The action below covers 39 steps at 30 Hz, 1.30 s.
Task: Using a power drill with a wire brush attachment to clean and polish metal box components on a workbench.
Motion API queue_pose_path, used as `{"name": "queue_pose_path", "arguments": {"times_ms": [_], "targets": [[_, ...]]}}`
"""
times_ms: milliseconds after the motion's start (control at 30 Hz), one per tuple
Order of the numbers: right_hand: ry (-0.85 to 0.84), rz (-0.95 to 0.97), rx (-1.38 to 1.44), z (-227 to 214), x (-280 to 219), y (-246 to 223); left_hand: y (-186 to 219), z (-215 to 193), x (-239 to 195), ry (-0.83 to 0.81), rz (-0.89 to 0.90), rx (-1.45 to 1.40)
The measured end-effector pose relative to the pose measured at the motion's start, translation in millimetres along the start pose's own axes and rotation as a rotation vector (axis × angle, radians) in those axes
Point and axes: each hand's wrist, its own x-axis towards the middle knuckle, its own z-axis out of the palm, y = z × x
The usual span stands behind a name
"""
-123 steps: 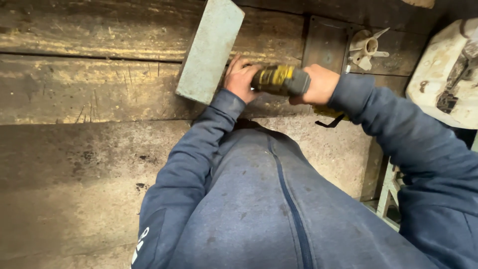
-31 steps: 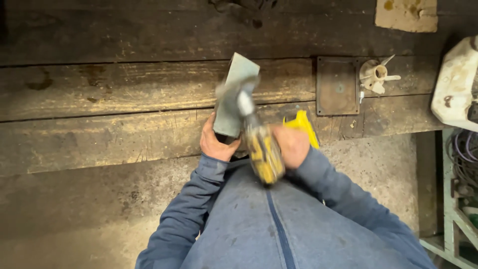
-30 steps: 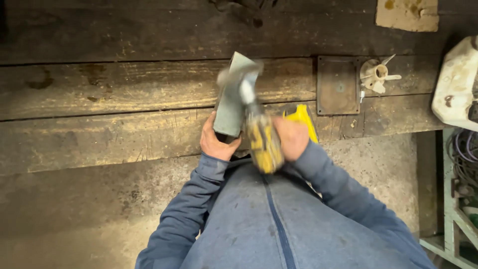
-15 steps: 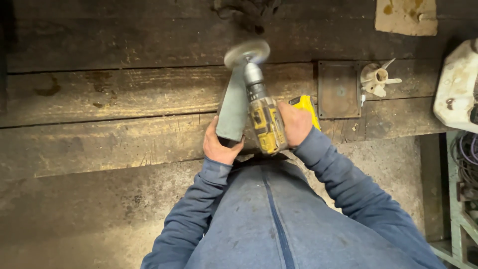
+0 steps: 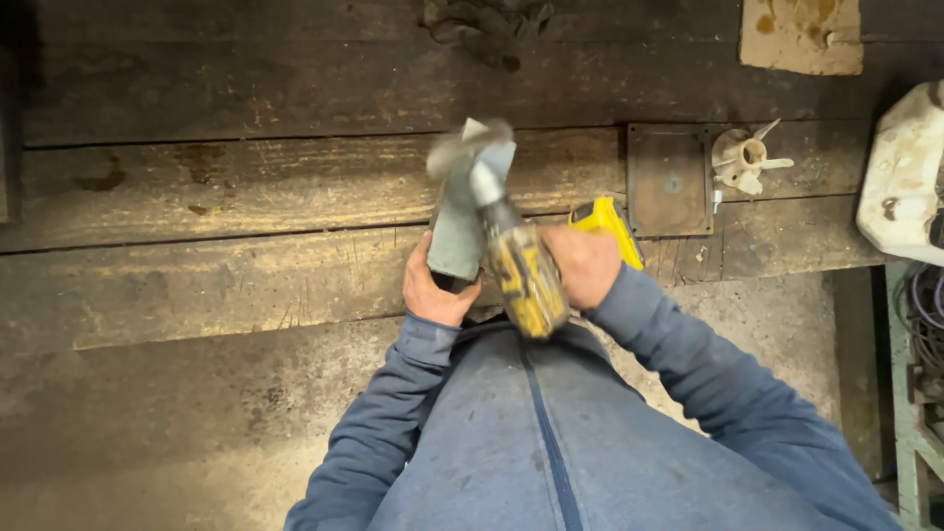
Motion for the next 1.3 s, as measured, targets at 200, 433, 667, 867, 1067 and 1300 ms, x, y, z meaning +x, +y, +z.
{"name": "queue_pose_path", "arguments": {"times_ms": [200,433,667,867,1067,1300], "targets": [[-0.033,-0.069,-0.072,18,-3,25,3,-2,1,-0.025,-0.006,-0.029],[-0.061,-0.071,-0.031,0,-20,-2,-3,-2,1,-0.017,-0.044,-0.094],[-0.069,-0.008,0.022,18,-29,1,-18,-6,-7,-0.118,-0.158,-0.079],[-0.189,-0.143,0.036,7,-46,-30,-31,4,-7,-0.06,-0.004,-0.019],[-0.225,-0.017,0.128,3,-36,-42,-32,-1,-7,-0.087,-0.052,-0.024],[-0.21,-0.16,0.101,7,-54,-29,-31,0,-3,-0.09,0.025,-0.041]]}}
